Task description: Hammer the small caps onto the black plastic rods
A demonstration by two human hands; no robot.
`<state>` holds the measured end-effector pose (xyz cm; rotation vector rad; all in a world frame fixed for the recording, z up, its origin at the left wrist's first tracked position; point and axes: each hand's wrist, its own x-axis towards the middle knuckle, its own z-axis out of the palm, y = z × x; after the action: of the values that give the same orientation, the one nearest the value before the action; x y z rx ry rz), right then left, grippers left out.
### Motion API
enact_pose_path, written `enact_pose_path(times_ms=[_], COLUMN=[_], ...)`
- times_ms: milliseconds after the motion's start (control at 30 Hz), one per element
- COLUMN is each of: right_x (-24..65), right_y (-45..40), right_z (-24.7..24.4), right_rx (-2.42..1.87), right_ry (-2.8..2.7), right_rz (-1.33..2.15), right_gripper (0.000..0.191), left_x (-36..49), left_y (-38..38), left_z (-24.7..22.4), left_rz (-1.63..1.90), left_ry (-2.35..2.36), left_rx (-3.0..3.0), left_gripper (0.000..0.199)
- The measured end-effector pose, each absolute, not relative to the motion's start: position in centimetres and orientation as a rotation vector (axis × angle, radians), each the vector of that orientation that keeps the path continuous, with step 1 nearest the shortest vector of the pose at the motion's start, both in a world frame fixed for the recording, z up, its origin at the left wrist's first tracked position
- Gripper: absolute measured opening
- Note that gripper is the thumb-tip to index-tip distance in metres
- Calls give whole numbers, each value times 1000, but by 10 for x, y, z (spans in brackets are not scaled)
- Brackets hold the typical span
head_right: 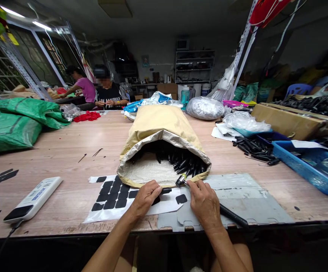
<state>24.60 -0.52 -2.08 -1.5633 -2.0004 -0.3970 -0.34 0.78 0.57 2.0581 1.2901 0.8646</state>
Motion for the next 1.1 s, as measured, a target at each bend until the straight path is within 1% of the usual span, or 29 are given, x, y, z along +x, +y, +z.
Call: enact_pose_path(times_ms=[233, 467, 633, 1100], right_x=[245, 244, 243, 242], right_y=[-6, -7, -8, -9], right_z=[-20, -16, -13, -12], right_rx=[-1580, -1612, -1615, -1622], right_ry=[-1993, -1985, -1981, -1976], right_rz=[-399, -354, -328, -316], right_gripper=[29, 29, 30, 30], left_x=[-5, -8, -9, -7], left_y=[9, 11, 10, 8], left_z=[3, 6, 5, 10], left_rz=[876, 954, 945, 954], left_ry=[1273, 1206, 1215, 1217], left_rx=[2057, 1847, 1785, 1794], left_gripper=[42, 49, 51, 52])
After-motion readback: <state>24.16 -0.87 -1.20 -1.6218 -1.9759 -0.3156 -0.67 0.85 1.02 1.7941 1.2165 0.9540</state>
